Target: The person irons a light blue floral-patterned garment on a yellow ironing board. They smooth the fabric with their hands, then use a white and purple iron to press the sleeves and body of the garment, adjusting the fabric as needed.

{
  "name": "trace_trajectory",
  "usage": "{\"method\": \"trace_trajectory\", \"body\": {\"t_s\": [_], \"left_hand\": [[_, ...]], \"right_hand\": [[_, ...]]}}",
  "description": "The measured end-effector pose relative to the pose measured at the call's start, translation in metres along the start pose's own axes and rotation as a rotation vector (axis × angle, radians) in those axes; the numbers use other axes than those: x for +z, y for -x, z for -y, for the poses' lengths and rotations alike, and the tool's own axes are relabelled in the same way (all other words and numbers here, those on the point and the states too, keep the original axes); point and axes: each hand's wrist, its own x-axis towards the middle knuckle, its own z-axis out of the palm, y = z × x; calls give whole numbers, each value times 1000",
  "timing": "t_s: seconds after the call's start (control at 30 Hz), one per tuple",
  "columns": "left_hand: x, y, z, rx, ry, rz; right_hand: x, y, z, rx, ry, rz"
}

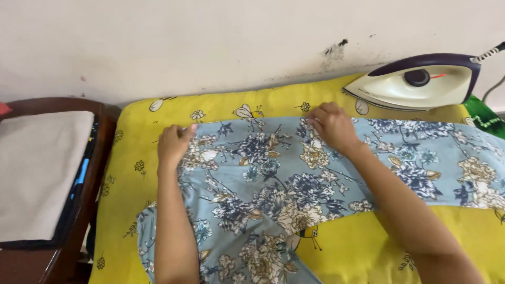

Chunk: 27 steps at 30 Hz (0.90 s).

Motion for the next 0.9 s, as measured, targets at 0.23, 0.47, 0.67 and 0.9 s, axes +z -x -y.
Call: {"method": "trace_trajectory", "body": {"t_s": [0.23,0.47,0.67,0.9], "left_hand": [[-1,2,-21,-25,54,-105],[2,1,-25,-115,-84,-112],[2,-1,-29,-128,-119,-88],[2,-2,-18,-134,-31,-3]], "right_hand": [[60,-39,33,-47,107,34],[77,-40,29,-152,361,-174],[14,-34,111,-342,101,154],[-17,-58,31,88,611,52]]}}
